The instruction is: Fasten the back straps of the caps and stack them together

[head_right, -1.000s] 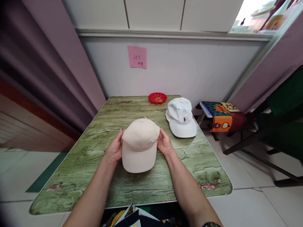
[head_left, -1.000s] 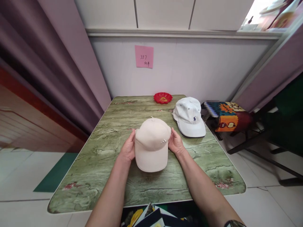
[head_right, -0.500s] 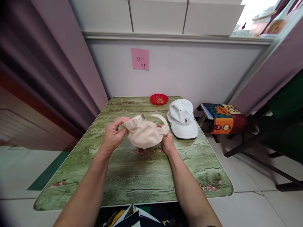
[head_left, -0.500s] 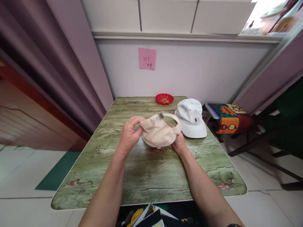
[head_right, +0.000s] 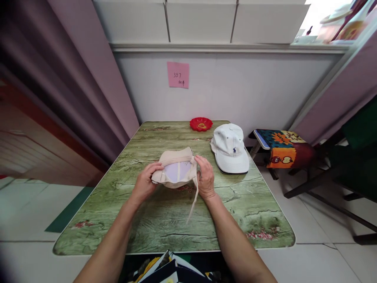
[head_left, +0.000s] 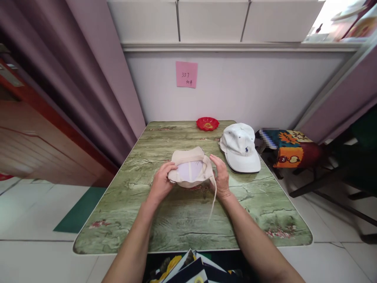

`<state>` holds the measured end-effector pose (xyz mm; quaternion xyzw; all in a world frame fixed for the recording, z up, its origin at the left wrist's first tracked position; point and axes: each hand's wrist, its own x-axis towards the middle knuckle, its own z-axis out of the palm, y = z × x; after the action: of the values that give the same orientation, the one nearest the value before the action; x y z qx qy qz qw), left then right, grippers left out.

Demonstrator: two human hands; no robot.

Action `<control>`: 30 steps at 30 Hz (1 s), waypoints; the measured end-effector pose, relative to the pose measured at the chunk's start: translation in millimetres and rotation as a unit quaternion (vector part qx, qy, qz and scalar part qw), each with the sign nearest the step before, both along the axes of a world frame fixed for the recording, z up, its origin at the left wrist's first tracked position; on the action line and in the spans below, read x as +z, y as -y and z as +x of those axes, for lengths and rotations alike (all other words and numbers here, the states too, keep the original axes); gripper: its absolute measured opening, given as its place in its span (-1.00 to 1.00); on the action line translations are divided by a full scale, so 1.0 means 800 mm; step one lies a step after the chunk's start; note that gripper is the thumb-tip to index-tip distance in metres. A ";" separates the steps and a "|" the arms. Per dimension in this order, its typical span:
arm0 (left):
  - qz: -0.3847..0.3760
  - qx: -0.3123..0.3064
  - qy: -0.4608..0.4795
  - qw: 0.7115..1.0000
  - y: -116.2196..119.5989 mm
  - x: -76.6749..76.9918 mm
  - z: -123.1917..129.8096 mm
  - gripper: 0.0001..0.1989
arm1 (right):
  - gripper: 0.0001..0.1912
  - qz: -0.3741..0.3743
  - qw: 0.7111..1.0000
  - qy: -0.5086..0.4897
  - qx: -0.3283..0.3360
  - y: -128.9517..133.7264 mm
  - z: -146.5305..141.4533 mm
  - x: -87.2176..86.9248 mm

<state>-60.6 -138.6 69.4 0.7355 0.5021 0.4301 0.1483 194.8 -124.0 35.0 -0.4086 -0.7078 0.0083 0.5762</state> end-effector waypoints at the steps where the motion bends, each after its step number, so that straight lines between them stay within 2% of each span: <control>1: -0.012 -0.008 0.014 1.000 0.003 0.004 -0.001 -0.66 | -0.40 0.007 0.999 0.033 0.010 0.006 0.000 0.005; 4: -0.069 -0.045 0.076 0.994 0.012 0.017 -0.005 -0.71 | -0.39 0.014 0.992 0.114 0.057 0.027 0.003 0.022; 7: -0.124 -0.087 0.155 0.976 0.019 0.025 -0.003 -0.81 | -0.49 0.002 0.983 0.137 0.121 0.049 0.006 0.044; 11: -0.177 -0.101 0.240 0.949 0.024 0.033 0.008 -0.79 | -0.73 -0.035 0.977 0.081 0.192 0.076 -0.004 0.071; 13: -0.181 -0.089 0.260 0.944 0.025 0.039 0.013 -0.75 | -0.75 -0.092 0.975 0.034 0.200 0.086 -0.014 0.081; 15: -0.172 -0.073 0.279 0.942 0.028 0.047 0.016 -0.69 | -0.72 -0.171 0.968 -0.014 0.184 0.093 -0.025 0.091; 17: -0.161 -0.066 0.288 0.942 0.032 0.054 0.017 -0.67 | -0.68 -0.243 0.960 -0.045 0.132 0.096 -0.035 0.102; 20: -0.161 -0.078 0.273 0.945 0.038 0.059 0.016 -0.73 | -0.54 -0.306 0.950 -0.019 0.052 0.092 -0.044 0.116; 24: -0.162 -0.077 0.250 0.951 0.043 0.058 0.016 -0.70 | -0.33 -0.319 0.946 0.014 0.061 0.082 -0.045 0.122; 27: -0.123 -0.052 0.200 0.971 0.044 0.053 0.017 -0.66 | -0.21 -0.334 0.939 0.005 0.076 0.076 -0.043 0.123; 30: -0.070 -0.023 0.140 0.987 0.044 0.050 0.019 -0.73 | -0.25 -0.378 0.923 0.041 0.054 0.073 -0.043 0.131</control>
<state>-45.6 -173.8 109.6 0.6670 0.4885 0.4891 0.2781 160.0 -182.2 140.1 -0.5576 -0.6956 0.2898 0.3482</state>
